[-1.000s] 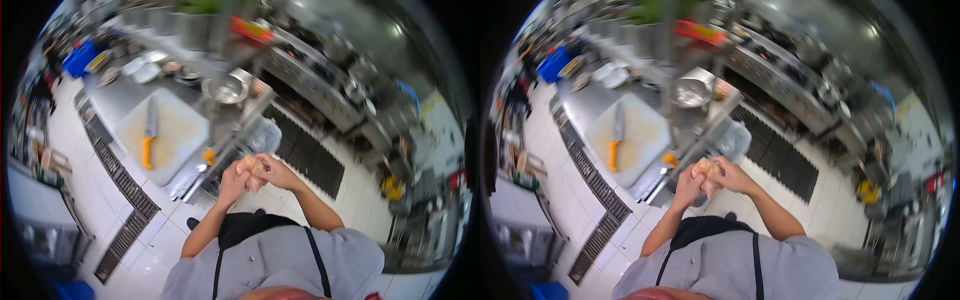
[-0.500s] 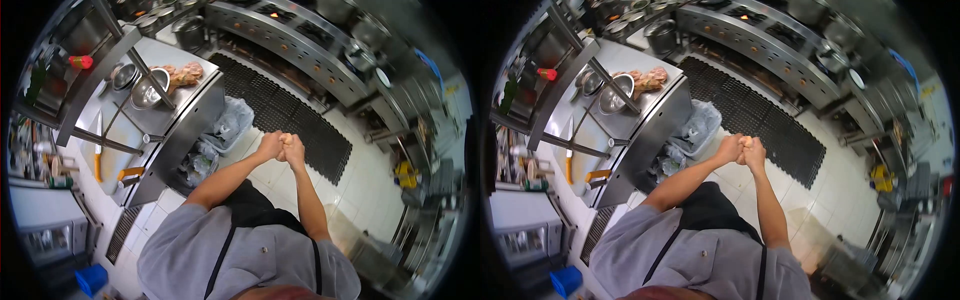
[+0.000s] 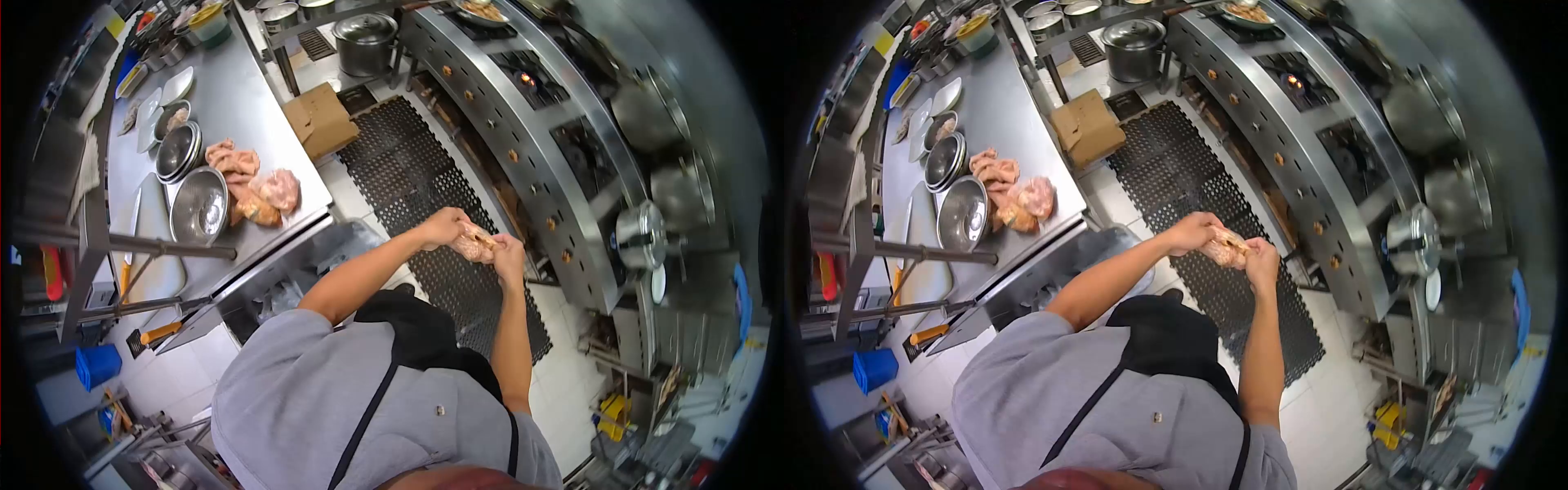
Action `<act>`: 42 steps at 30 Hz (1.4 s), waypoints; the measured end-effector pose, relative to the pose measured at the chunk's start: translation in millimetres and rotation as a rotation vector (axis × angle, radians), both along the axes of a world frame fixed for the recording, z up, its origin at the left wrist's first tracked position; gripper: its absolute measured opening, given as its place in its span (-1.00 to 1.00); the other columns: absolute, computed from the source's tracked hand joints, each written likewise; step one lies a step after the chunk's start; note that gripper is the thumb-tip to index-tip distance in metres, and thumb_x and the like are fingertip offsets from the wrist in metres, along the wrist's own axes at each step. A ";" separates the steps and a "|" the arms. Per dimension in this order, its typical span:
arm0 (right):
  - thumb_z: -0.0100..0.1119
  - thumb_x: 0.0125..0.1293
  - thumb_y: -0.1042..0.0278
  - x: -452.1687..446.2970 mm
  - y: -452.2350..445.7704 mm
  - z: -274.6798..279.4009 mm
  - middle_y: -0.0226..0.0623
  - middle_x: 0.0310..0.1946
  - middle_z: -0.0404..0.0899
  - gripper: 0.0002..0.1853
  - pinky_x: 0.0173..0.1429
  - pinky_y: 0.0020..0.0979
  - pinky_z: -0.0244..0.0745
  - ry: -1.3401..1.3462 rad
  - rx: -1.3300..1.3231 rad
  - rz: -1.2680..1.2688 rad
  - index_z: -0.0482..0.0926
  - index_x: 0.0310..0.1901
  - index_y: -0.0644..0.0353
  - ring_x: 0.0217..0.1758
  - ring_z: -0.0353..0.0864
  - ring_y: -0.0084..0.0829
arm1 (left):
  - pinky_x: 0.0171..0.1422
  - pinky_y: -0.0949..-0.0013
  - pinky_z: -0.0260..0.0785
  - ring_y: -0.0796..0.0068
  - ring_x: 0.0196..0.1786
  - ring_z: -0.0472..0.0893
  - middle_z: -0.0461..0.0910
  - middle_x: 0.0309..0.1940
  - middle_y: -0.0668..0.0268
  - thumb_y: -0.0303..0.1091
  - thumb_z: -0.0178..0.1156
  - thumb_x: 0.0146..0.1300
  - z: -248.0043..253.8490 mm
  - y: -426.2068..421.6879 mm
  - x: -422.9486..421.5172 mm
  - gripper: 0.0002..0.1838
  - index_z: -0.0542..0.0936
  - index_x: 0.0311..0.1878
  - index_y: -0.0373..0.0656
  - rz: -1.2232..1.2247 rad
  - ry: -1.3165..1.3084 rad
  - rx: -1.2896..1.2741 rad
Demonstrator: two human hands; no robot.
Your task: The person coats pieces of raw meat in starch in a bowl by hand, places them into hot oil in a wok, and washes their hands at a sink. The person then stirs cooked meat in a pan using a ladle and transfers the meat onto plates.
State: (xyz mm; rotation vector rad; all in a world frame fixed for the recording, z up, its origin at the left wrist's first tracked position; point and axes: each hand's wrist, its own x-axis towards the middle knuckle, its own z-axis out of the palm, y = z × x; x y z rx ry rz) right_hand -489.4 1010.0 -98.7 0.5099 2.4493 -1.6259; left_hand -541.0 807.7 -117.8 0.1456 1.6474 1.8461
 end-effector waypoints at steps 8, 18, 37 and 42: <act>0.09 0.25 0.58 -272.4 -56.6 21.0 -0.29 -0.42 0.67 -0.86 -0.30 -0.50 0.47 0.174 -0.243 0.335 0.65 -0.27 0.39 -0.38 0.60 -0.60 | 0.16 0.13 0.53 0.28 0.11 0.61 0.54 0.15 0.15 0.04 -0.14 0.52 16.5 -78.5 -174.3 -0.53 0.46 0.25 -0.06 0.281 -0.358 0.683; 0.06 0.35 0.51 -538.2 -289.2 51.4 -0.24 -0.14 0.65 -0.77 -0.26 -0.52 0.65 -0.105 -0.429 0.972 0.59 0.00 0.33 -0.19 0.66 -0.51 | -0.11 0.21 0.57 0.17 0.05 0.62 0.49 0.19 -0.01 0.18 -0.43 0.53 27.2 -220.2 -370.7 -0.31 0.40 0.27 -0.23 0.919 -0.148 1.083; 0.11 0.27 0.45 -888.2 -690.7 29.7 -0.07 -0.24 0.66 -0.69 -0.24 -0.28 0.66 -0.123 -0.325 1.043 0.54 0.03 0.35 -0.29 0.71 -0.25 | -0.26 0.51 0.52 0.54 -0.36 0.65 0.70 -0.38 0.19 -0.62 0.35 0.11 42.3 -630.3 -729.4 -0.88 0.69 -0.25 -0.40 1.665 0.086 -0.321; 0.19 0.14 0.36 -904.6 -762.8 -10.6 -0.01 -0.18 0.70 -0.67 0.10 -0.10 0.57 0.591 0.414 1.465 0.70 -0.02 0.08 -0.05 0.70 -0.02 | -0.33 0.56 0.47 0.60 -0.42 0.60 0.67 -0.38 0.23 -0.60 0.31 0.19 36.2 -657.9 -740.0 -0.86 0.67 -0.17 -0.42 1.732 0.112 -0.217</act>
